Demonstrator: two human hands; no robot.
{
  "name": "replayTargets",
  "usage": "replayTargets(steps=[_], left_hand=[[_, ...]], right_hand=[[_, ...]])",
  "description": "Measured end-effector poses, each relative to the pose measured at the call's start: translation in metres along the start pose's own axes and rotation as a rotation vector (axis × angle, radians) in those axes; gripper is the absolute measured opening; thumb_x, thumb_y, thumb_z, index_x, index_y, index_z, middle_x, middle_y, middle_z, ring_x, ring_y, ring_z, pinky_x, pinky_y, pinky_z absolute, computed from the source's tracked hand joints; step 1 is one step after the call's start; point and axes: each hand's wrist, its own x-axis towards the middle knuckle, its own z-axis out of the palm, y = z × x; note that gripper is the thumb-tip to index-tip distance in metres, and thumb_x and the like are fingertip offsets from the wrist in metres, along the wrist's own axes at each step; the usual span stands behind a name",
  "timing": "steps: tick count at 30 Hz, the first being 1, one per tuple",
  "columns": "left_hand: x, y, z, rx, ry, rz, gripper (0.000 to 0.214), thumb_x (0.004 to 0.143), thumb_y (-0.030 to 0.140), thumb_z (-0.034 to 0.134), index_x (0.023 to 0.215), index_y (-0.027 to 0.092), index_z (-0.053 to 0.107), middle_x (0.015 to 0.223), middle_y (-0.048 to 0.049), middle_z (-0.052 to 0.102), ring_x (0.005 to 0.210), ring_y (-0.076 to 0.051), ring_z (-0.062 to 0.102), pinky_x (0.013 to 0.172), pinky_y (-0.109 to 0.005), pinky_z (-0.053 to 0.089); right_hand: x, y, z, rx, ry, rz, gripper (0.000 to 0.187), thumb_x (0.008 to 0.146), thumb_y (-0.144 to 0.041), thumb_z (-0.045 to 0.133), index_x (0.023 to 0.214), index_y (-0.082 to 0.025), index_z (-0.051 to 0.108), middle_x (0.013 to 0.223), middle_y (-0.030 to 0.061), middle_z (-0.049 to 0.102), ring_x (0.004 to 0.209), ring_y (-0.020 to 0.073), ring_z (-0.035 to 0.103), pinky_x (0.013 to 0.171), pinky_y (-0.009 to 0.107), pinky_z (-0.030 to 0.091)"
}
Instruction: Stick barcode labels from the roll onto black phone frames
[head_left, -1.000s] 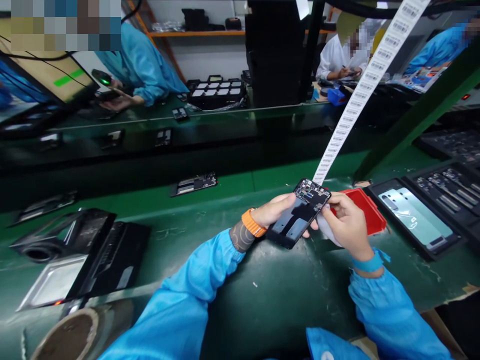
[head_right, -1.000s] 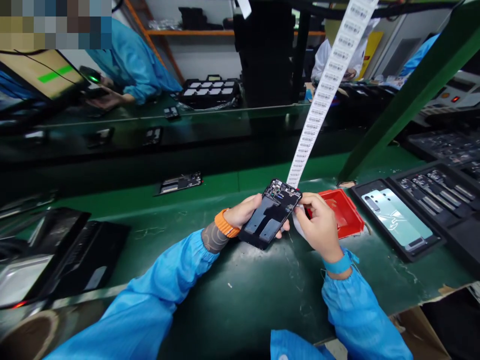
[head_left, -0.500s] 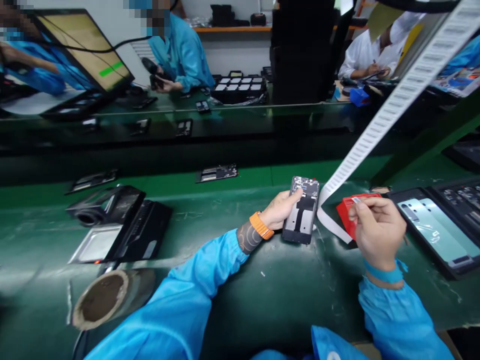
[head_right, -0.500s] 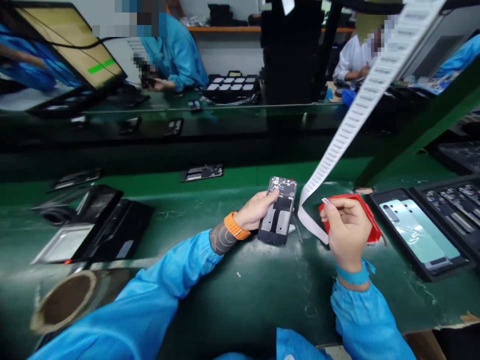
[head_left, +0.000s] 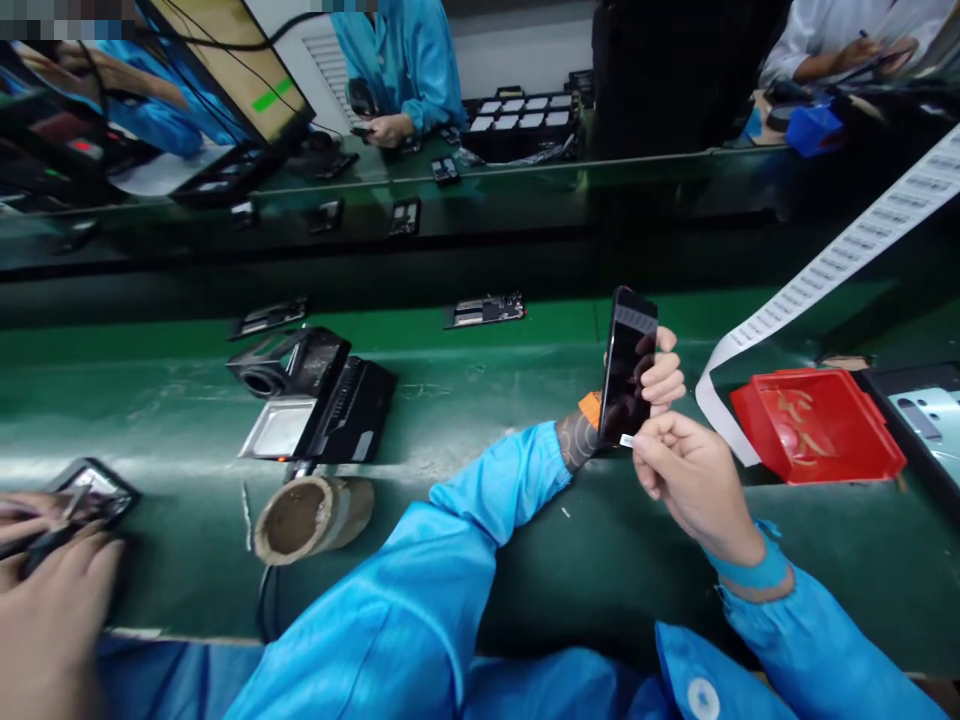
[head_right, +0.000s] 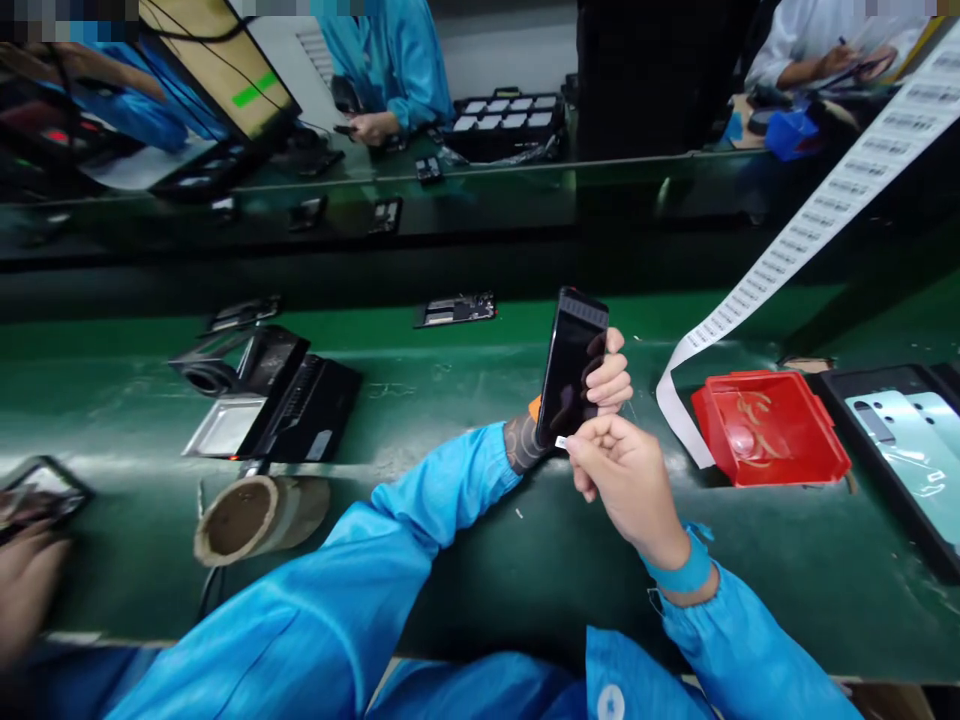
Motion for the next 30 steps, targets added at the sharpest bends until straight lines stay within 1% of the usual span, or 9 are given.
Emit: replayTargets(steps=[2,6,12,18,21,24,26,27,30], left_hand=[[0.001,0.001,0.0,0.01,-0.023,-0.024,0.052,0.106,0.036,0.004,0.077,0.023,0.045,0.046,0.0057,0.017,0.036,-0.011,0.013,0.044,-0.028,0.014],[0.003,0.0,-0.003,0.017,-0.052,-0.042,0.045,0.105,0.044,0.013,0.077,0.024,0.042,0.048,0.0067,0.017,0.035,-0.011,0.016,0.044,-0.028,0.014],[0.004,0.0,-0.007,0.069,-0.061,-0.062,0.049,0.106,0.042,0.009,0.08,0.023,0.045,0.049,0.0052,0.023,0.038,-0.012,0.021,0.047,-0.026,0.021],[0.002,-0.002,0.001,0.06,-0.071,-0.052,0.052,0.106,0.03,0.001,0.071,0.023,0.039,0.043,0.0042,0.022,0.032,-0.013,0.024,0.042,-0.027,0.017],[-0.002,0.005,0.005,0.018,-0.052,0.042,0.06,0.106,0.035,-0.004,0.068,0.022,0.041,0.041,0.0036,0.025,0.03,-0.012,0.025,0.038,-0.026,0.017],[-0.013,0.03,0.007,0.009,0.08,0.218,0.058,0.106,0.052,0.017,0.067,0.021,0.046,0.043,0.0039,0.033,0.033,-0.01,0.035,0.038,-0.022,0.027],[-0.027,0.053,0.005,0.06,0.217,0.29,0.052,0.103,0.057,0.035,0.074,0.019,0.056,0.051,0.0015,0.05,0.045,-0.011,0.054,0.048,-0.022,0.044],[-0.034,0.063,0.002,0.083,0.258,0.319,0.048,0.102,0.056,0.039,0.082,0.017,0.061,0.062,-0.0013,0.061,0.057,-0.014,0.064,0.059,-0.024,0.052],[-0.055,0.084,-0.011,0.111,0.234,0.387,0.047,0.102,0.051,0.037,0.106,0.014,0.067,0.102,-0.0088,0.074,0.096,-0.023,0.072,0.089,-0.041,0.058]], right_hand=[[-0.001,0.002,0.002,-0.051,0.003,0.001,0.029,0.082,-0.04,0.076,0.072,-0.019,0.059,0.047,-0.0045,0.056,0.039,0.0081,0.047,0.038,0.019,0.037],[-0.001,-0.001,0.003,-0.124,-0.001,-0.012,0.029,0.081,-0.041,0.075,0.07,-0.019,0.06,0.045,-0.004,0.056,0.037,0.0089,0.048,0.037,0.02,0.039],[-0.002,-0.009,0.004,-0.217,0.011,-0.05,0.03,0.081,-0.043,0.074,0.069,-0.02,0.06,0.045,-0.0035,0.056,0.038,0.0095,0.048,0.038,0.022,0.039],[-0.002,-0.004,0.006,-0.344,0.068,-0.122,0.028,0.082,-0.042,0.073,0.071,-0.02,0.059,0.048,-0.0048,0.054,0.043,0.0095,0.047,0.043,0.023,0.038],[0.009,0.005,-0.01,-0.485,0.17,-0.193,0.034,0.079,-0.043,0.077,0.068,-0.022,0.052,0.053,-0.006,0.051,0.048,0.01,0.046,0.048,0.024,0.039],[0.025,0.014,-0.038,-0.663,0.328,-0.285,0.033,0.084,-0.046,0.071,0.069,-0.022,0.053,0.057,-0.0037,0.054,0.054,0.013,0.051,0.054,0.027,0.042],[0.033,0.019,-0.054,-0.793,0.325,-0.339,0.027,0.089,-0.044,0.064,0.077,-0.021,0.06,0.065,0.0008,0.062,0.06,0.0169,0.058,0.061,0.031,0.047],[0.035,0.022,-0.06,-0.866,0.268,-0.375,0.023,0.09,-0.043,0.063,0.084,-0.02,0.063,0.075,0.0043,0.067,0.069,0.0199,0.063,0.068,0.034,0.051],[0.037,0.028,-0.068,-1.081,0.011,-0.45,0.032,0.089,-0.039,0.064,0.113,-0.017,0.066,0.111,0.0133,0.07,0.103,0.03,0.065,0.092,0.045,0.051]])
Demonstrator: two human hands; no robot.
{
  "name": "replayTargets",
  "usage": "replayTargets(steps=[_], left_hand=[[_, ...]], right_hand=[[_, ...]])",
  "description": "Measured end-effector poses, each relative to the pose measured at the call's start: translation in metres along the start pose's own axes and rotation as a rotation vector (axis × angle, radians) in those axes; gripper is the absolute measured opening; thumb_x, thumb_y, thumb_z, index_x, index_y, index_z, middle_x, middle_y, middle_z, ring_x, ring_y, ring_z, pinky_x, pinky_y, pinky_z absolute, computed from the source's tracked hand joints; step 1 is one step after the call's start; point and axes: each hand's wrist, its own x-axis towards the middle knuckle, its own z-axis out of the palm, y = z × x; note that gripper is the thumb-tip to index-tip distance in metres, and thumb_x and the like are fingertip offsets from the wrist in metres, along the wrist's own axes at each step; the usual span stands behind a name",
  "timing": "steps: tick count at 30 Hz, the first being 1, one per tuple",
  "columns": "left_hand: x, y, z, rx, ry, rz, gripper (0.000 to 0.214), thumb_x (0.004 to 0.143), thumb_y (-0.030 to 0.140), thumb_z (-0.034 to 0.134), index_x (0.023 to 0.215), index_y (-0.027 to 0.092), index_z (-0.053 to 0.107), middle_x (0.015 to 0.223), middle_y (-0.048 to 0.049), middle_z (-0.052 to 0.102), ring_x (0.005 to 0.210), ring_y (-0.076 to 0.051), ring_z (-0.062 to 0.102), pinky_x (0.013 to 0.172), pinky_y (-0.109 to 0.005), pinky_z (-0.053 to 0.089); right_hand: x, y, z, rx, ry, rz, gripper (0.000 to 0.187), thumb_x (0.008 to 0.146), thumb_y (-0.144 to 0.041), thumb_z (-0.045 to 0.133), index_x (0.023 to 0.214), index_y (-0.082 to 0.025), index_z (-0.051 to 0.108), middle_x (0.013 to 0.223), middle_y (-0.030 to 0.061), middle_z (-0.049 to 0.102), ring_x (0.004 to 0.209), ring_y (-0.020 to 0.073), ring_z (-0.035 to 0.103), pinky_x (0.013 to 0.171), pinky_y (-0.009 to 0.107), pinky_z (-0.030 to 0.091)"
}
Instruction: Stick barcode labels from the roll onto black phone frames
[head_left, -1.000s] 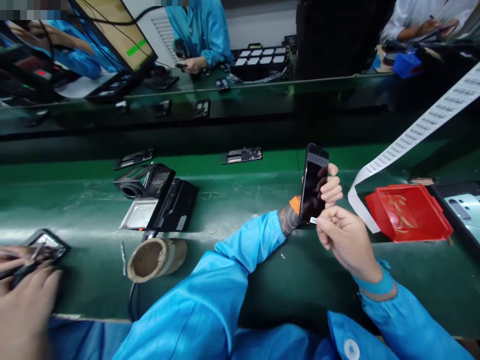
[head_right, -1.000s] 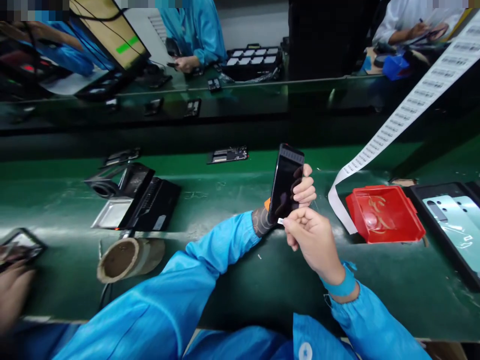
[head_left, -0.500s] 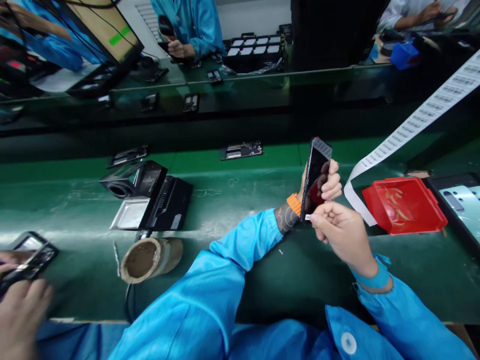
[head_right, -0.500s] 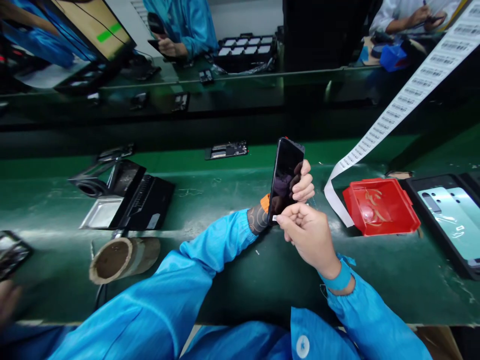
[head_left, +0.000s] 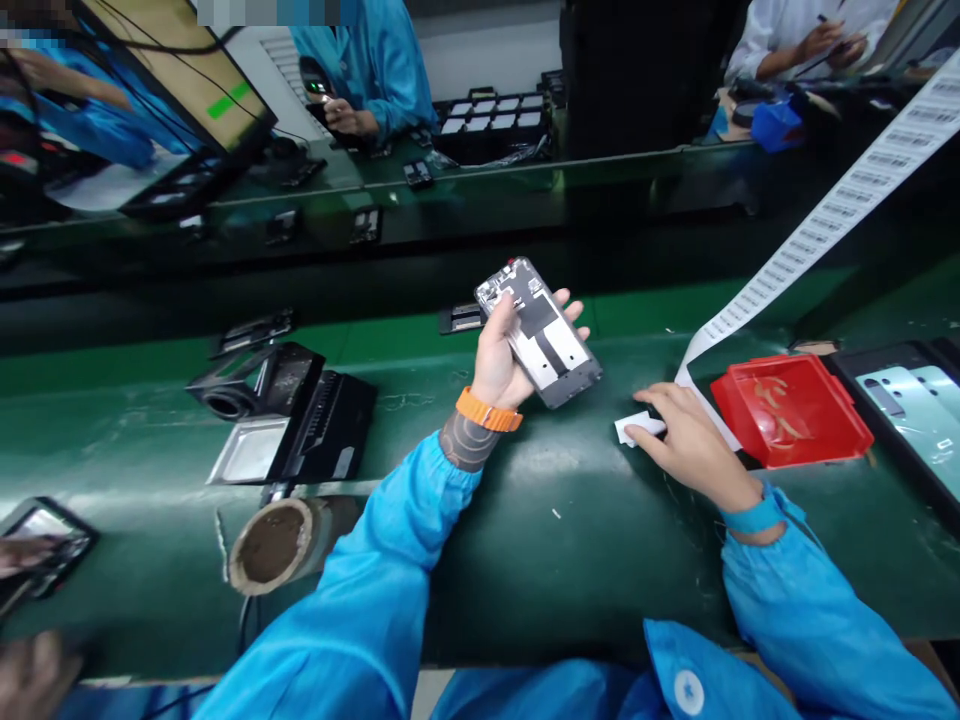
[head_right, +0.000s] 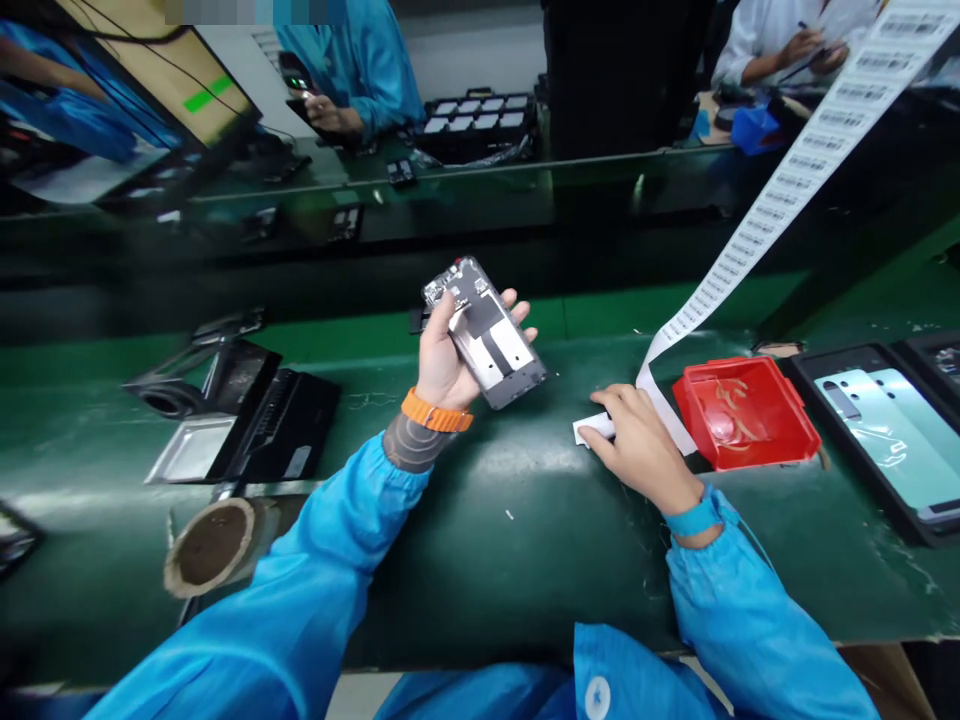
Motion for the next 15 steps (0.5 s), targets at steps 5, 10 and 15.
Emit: replayTargets(steps=[5,10,15], left_hand=[[-0.007,-0.008,-0.03,0.1,-0.236,-0.212,0.05,0.092,0.054,0.055,0.115,0.011,0.067,0.122,-0.0162,0.071,0.095,-0.026,0.072,0.088,-0.052,0.059],[-0.014,-0.031,-0.042,0.409,-0.486,-0.559,0.064,0.073,0.054,0.083,0.118,0.012,0.066,0.096,-0.0158,0.075,0.078,-0.026,0.074,0.071,-0.037,0.06],[-0.028,-0.032,-0.035,0.592,-0.609,-0.604,0.056,0.072,0.052,0.086,0.106,0.012,0.068,0.095,-0.0143,0.074,0.08,-0.024,0.073,0.073,-0.035,0.058]], right_hand=[[-0.003,0.0,0.002,-0.065,-0.217,0.024,0.036,0.091,-0.029,0.057,0.125,-0.019,0.062,0.11,0.0116,0.067,0.102,0.0287,0.065,0.091,0.042,0.052],[0.002,0.0,-0.002,0.1,-0.108,0.206,0.018,0.086,-0.022,0.057,0.102,-0.019,0.065,0.081,0.0039,0.065,0.072,0.0209,0.063,0.069,0.034,0.05],[0.001,-0.001,-0.006,0.387,0.043,0.297,0.014,0.088,-0.034,0.063,0.093,-0.021,0.065,0.078,0.0028,0.067,0.068,0.0191,0.062,0.061,0.032,0.048]])
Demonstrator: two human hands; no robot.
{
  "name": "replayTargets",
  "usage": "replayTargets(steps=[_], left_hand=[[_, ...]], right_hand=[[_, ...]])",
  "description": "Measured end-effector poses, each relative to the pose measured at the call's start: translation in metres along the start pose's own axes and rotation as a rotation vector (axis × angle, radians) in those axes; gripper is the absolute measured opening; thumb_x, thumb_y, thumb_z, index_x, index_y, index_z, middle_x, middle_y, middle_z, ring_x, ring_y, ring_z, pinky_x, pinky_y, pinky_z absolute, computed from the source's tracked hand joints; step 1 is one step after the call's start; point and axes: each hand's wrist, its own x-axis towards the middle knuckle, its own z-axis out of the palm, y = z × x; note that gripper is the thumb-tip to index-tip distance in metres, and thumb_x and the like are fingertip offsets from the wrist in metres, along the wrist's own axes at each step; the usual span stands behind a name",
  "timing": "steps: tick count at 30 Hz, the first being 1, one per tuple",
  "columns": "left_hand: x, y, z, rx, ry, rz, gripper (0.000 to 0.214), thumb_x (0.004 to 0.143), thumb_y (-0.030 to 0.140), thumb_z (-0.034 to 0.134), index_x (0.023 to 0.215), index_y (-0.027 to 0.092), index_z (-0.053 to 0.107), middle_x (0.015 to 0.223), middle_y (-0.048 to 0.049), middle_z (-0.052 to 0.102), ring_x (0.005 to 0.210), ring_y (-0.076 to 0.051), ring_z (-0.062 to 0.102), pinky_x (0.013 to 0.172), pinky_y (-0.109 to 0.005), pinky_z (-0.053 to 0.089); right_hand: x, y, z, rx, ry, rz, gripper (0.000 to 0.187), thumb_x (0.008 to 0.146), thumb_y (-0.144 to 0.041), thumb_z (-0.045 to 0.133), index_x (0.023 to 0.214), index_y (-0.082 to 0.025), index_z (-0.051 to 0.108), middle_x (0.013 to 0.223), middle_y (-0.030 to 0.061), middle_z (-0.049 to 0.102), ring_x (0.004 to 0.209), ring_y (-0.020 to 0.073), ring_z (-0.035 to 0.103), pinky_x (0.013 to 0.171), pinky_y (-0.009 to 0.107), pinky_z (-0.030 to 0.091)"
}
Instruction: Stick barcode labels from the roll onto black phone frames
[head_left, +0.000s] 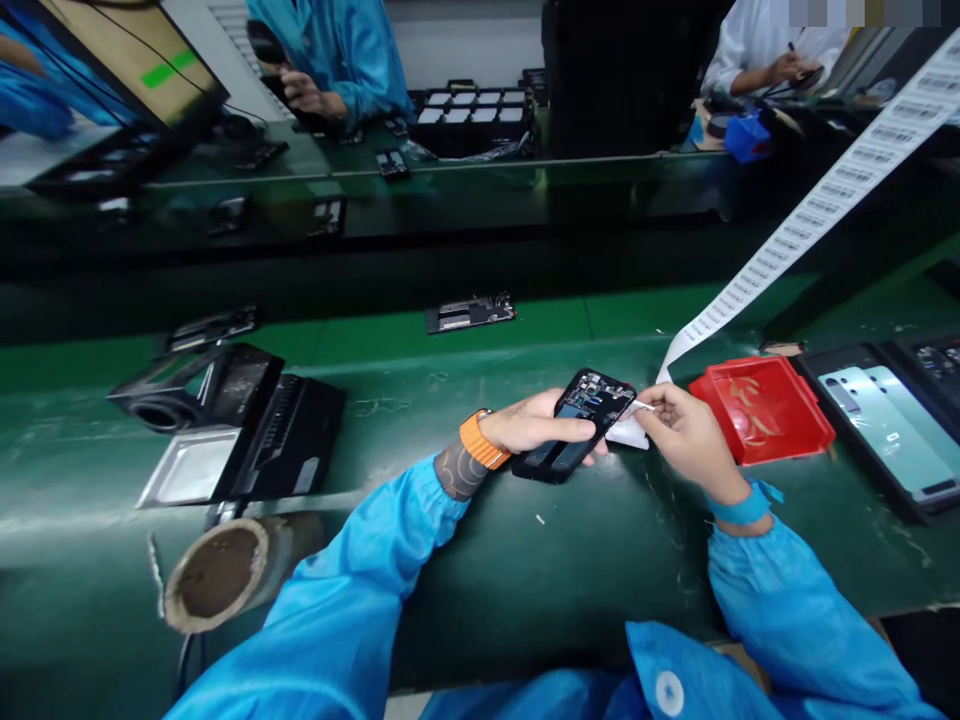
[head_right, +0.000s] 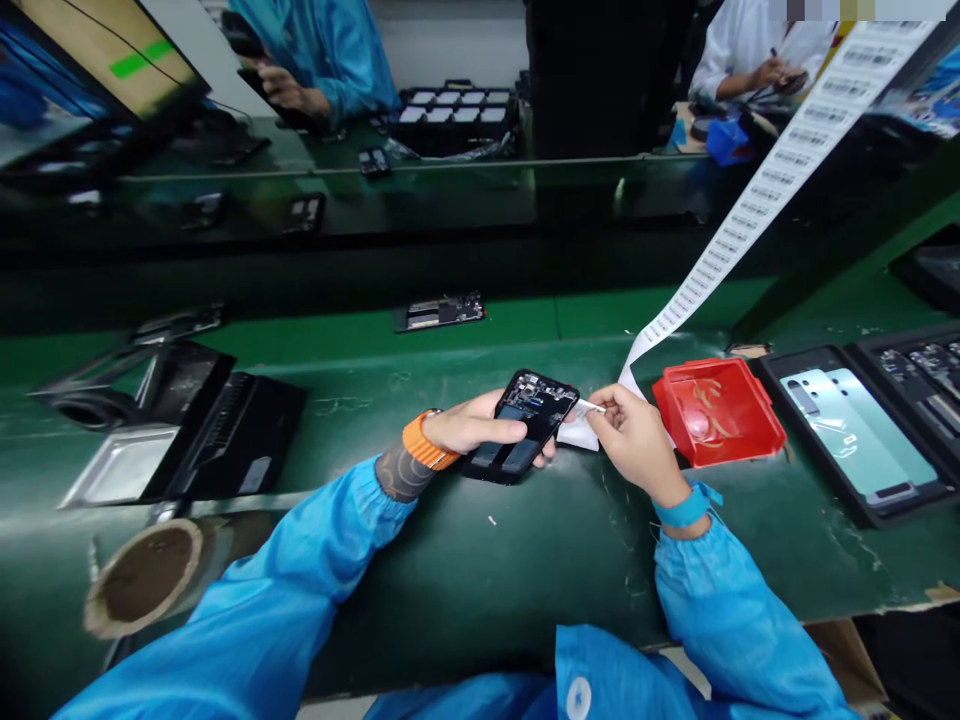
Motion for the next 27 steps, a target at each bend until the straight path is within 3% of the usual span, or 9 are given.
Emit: replayTargets(steps=[5,10,17,20,22,27], left_hand=[[0.0,0.0,0.007,-0.033,0.067,0.052,0.06,0.073,0.053,0.086,0.112,0.012,0.066,0.094,-0.0129,0.074,0.083,-0.023,0.073,0.077,-0.036,0.059],[0.001,-0.002,0.008,-0.116,0.014,0.064,0.065,0.073,0.052,0.086,0.12,0.013,0.062,0.096,-0.0138,0.075,0.084,-0.025,0.075,0.079,-0.039,0.06],[0.002,0.003,0.014,-0.038,0.074,0.07,0.062,0.073,0.054,0.086,0.114,0.012,0.065,0.092,-0.0122,0.074,0.082,-0.022,0.073,0.077,-0.034,0.06],[0.004,0.001,0.015,0.033,0.102,0.056,0.064,0.071,0.06,0.084,0.11,0.012,0.068,0.092,-0.0122,0.074,0.08,-0.02,0.073,0.075,-0.032,0.059],[0.006,-0.003,0.016,0.05,0.138,0.034,0.071,0.068,0.069,0.081,0.108,0.012,0.069,0.092,-0.0134,0.074,0.077,-0.021,0.072,0.07,-0.031,0.059],[0.015,-0.01,0.02,-0.128,0.249,-0.098,0.094,0.065,0.094,0.058,0.113,0.013,0.068,0.087,-0.0143,0.075,0.068,-0.022,0.072,0.059,-0.029,0.057]], right_hand=[[-0.003,-0.005,0.002,0.246,0.061,-0.018,0.02,0.086,-0.039,0.069,0.09,-0.02,0.065,0.076,0.002,0.067,0.066,0.017,0.062,0.058,0.029,0.048],[-0.005,-0.01,0.001,0.268,0.098,-0.002,0.023,0.086,-0.042,0.07,0.083,-0.019,0.068,0.072,0.0029,0.069,0.064,0.0174,0.063,0.057,0.029,0.049],[-0.006,-0.008,-0.004,0.105,0.117,-0.057,0.02,0.086,-0.035,0.07,0.099,-0.02,0.069,0.079,0.0022,0.067,0.069,0.0174,0.063,0.063,0.032,0.052],[-0.007,-0.01,-0.005,-0.036,0.163,-0.111,0.012,0.086,-0.028,0.067,0.095,-0.02,0.068,0.073,-0.0003,0.062,0.064,0.0157,0.059,0.059,0.03,0.049],[-0.007,-0.012,-0.004,-0.147,0.189,-0.177,0.003,0.087,-0.023,0.065,0.087,-0.021,0.067,0.074,0.0005,0.063,0.063,0.0155,0.058,0.058,0.03,0.048],[-0.005,-0.012,0.003,-0.385,0.296,-0.452,0.012,0.09,-0.016,0.059,0.08,-0.022,0.063,0.09,0.0065,0.068,0.088,0.0226,0.064,0.079,0.038,0.052]])
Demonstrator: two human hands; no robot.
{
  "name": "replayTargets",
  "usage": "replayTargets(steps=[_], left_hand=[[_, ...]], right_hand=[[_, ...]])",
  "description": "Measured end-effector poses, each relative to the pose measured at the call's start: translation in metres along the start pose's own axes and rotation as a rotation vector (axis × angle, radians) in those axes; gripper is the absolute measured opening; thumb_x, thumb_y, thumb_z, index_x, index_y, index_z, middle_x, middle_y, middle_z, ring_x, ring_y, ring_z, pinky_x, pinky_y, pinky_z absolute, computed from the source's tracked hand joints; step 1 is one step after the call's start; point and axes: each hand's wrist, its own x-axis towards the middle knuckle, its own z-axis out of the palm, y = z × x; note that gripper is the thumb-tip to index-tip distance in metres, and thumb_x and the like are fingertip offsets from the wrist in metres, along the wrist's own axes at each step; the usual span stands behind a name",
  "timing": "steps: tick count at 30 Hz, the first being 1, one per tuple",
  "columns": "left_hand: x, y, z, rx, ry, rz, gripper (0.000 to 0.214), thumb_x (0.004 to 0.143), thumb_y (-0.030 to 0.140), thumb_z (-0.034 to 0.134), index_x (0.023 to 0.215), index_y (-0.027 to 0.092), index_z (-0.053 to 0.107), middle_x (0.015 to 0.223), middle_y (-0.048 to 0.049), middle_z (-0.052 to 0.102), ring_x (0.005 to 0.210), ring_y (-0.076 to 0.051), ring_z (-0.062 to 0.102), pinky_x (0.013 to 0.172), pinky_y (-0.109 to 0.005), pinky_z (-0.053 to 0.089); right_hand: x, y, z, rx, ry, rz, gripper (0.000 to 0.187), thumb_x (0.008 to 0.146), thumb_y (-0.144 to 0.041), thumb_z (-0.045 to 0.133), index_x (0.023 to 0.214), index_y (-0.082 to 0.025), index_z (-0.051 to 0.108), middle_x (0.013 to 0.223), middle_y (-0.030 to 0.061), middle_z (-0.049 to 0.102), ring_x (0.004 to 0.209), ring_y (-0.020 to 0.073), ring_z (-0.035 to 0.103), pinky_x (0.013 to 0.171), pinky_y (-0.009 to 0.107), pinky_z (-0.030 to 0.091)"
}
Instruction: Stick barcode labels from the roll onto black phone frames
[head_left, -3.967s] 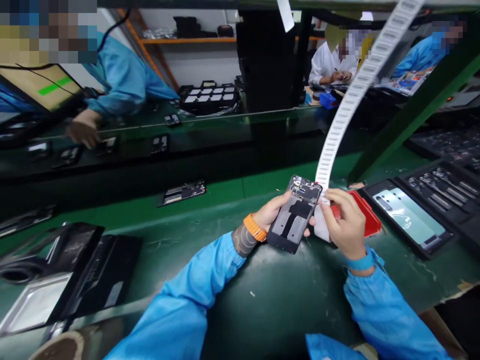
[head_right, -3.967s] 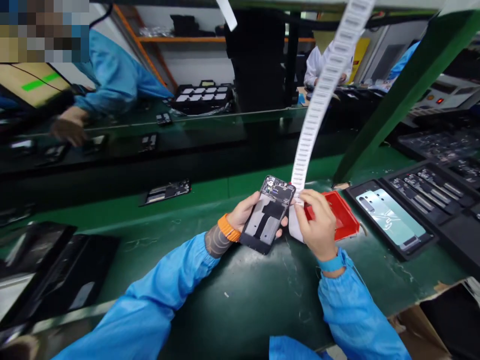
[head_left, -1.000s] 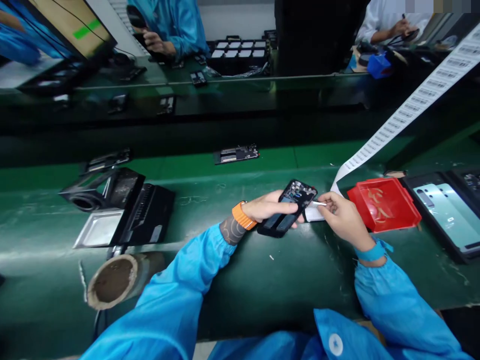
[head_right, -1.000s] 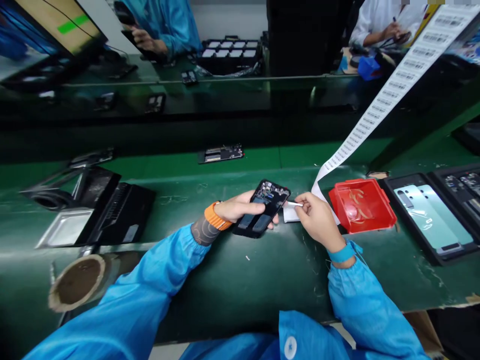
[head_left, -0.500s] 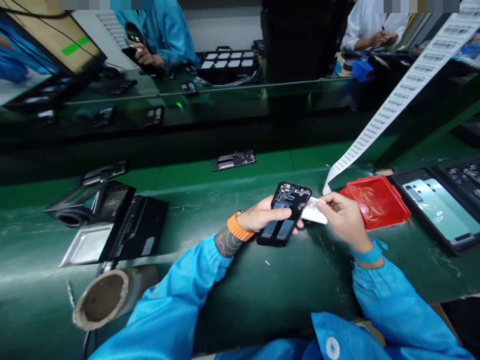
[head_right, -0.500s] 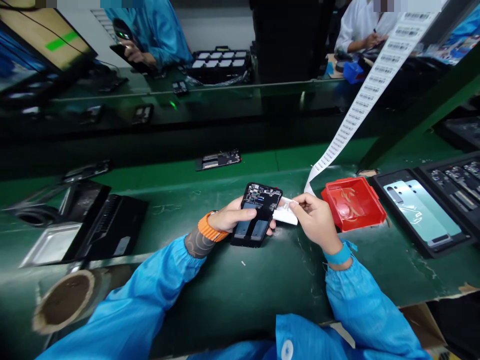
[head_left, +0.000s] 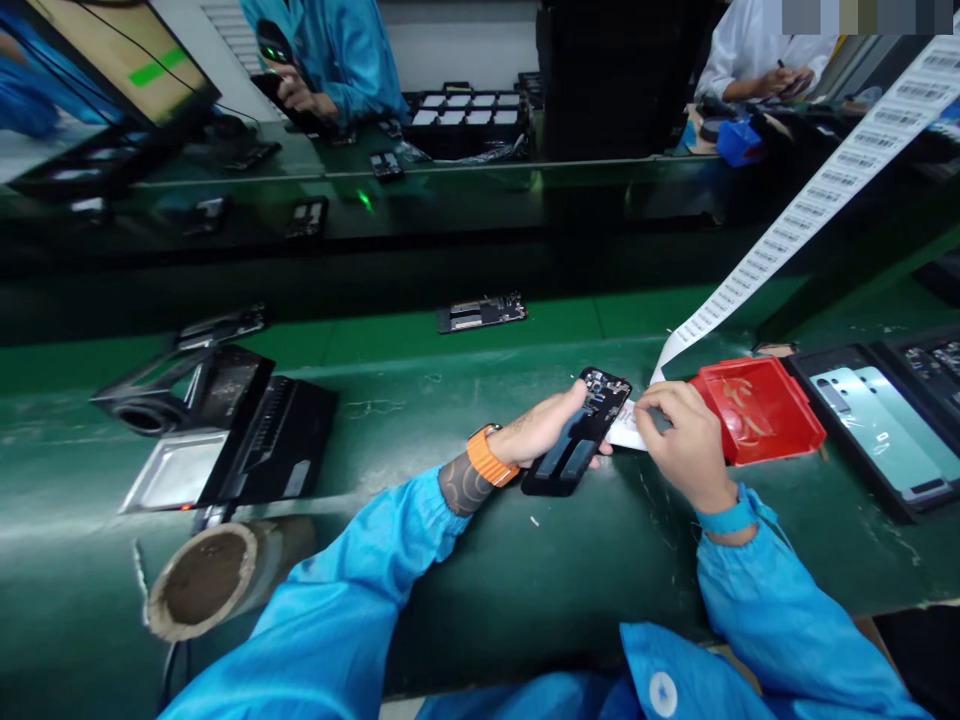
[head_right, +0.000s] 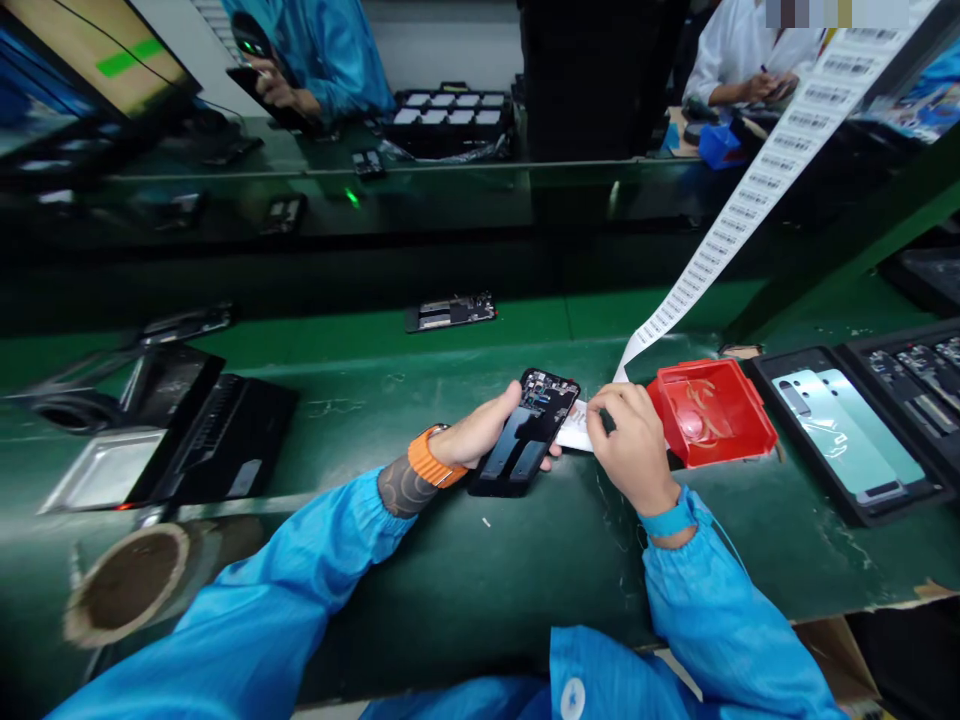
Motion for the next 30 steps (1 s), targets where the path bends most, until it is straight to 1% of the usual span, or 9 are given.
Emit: replayTargets(steps=[3,5,7,10,14,17,20,24,30], left_hand=[[0.006,0.001,0.003,-0.143,0.056,-0.091,0.094,0.079,0.094,0.034,0.114,0.012,0.066,0.081,-0.0137,0.073,0.065,-0.023,0.071,0.061,-0.033,0.058],[0.008,0.002,0.004,-0.166,0.154,-0.109,0.088,0.086,0.088,0.029,0.107,0.012,0.066,0.079,-0.013,0.072,0.061,-0.022,0.069,0.059,-0.033,0.057],[0.008,0.003,0.006,-0.158,0.284,-0.07,0.078,0.088,0.084,0.038,0.102,0.012,0.066,0.078,-0.0109,0.071,0.059,-0.019,0.066,0.057,-0.03,0.054],[0.007,0.003,0.013,-0.176,0.384,0.118,0.067,0.083,0.079,0.057,0.094,0.013,0.067,0.082,-0.0077,0.069,0.063,-0.012,0.061,0.059,-0.024,0.05],[0.013,0.004,0.037,-0.228,0.306,0.361,0.051,0.07,0.059,0.083,0.086,0.016,0.061,0.075,0.0011,0.06,0.063,-0.009,0.055,0.057,-0.02,0.043],[0.023,0.006,0.055,-0.235,0.272,0.42,0.049,0.071,0.055,0.084,0.085,0.017,0.056,0.069,0.0043,0.056,0.059,-0.008,0.053,0.057,-0.022,0.042],[0.028,0.006,0.064,-0.245,0.344,0.478,0.048,0.073,0.053,0.083,0.086,0.017,0.055,0.071,0.0048,0.056,0.06,-0.007,0.052,0.058,-0.022,0.042],[0.029,0.007,0.061,-0.28,0.388,0.529,0.047,0.074,0.054,0.082,0.085,0.018,0.054,0.068,0.0064,0.053,0.058,-0.006,0.048,0.055,-0.021,0.038],[0.031,0.005,0.059,-0.255,0.414,0.522,0.045,0.077,0.054,0.079,0.086,0.017,0.055,0.069,0.006,0.052,0.057,-0.006,0.046,0.054,-0.021,0.037]], right_hand=[[0.0,0.0,0.0,0.004,0.029,-0.04,0.012,0.091,-0.017,0.06,0.08,-0.022,0.062,0.09,0.0069,0.069,0.091,0.0237,0.065,0.082,0.041,0.051],[0.0,-0.002,-0.002,0.117,0.076,0.054,0.009,0.089,-0.018,0.062,0.08,-0.022,0.063,0.089,0.0062,0.069,0.088,0.0227,0.065,0.079,0.039,0.051],[0.0,-0.006,-0.003,0.327,0.13,0.236,0.006,0.087,-0.021,0.066,0.082,-0.022,0.064,0.085,0.0043,0.069,0.08,0.0198,0.064,0.072,0.035,0.051],[0.001,-0.016,-0.001,0.729,0.119,0.492,0.009,0.083,-0.026,0.072,0.081,-0.022,0.064,0.074,0.0004,0.066,0.063,0.0141,0.058,0.058,0.029,0.047],[0.0,-0.034,0.008,1.048,0.058,0.634,0.019,0.078,-0.031,0.077,0.074,-0.021,0.061,0.067,-0.0011,0.061,0.059,0.0125,0.055,0.057,0.028,0.047],[-0.003,-0.042,0.013,1.067,0.14,0.681,0.023,0.075,-0.035,0.08,0.078,-0.022,0.06,0.072,-0.0004,0.063,0.062,0.0135,0.058,0.059,0.029,0.05],[-0.006,-0.044,0.014,1.028,0.228,0.695,0.024,0.075,-0.036,0.08,0.08,-0.023,0.061,0.077,0.0004,0.065,0.064,0.0137,0.059,0.061,0.03,0.051],[-0.006,-0.046,0.013,1.031,0.266,0.661,0.019,0.077,-0.031,0.079,0.08,-0.022,0.063,0.078,0.0005,0.066,0.067,0.0134,0.06,0.065,0.029,0.052],[-0.005,-0.048,0.011,0.975,0.249,0.655,0.018,0.076,-0.029,0.079,0.079,-0.022,0.063,0.078,0.0006,0.067,0.065,0.0126,0.06,0.063,0.027,0.051]])
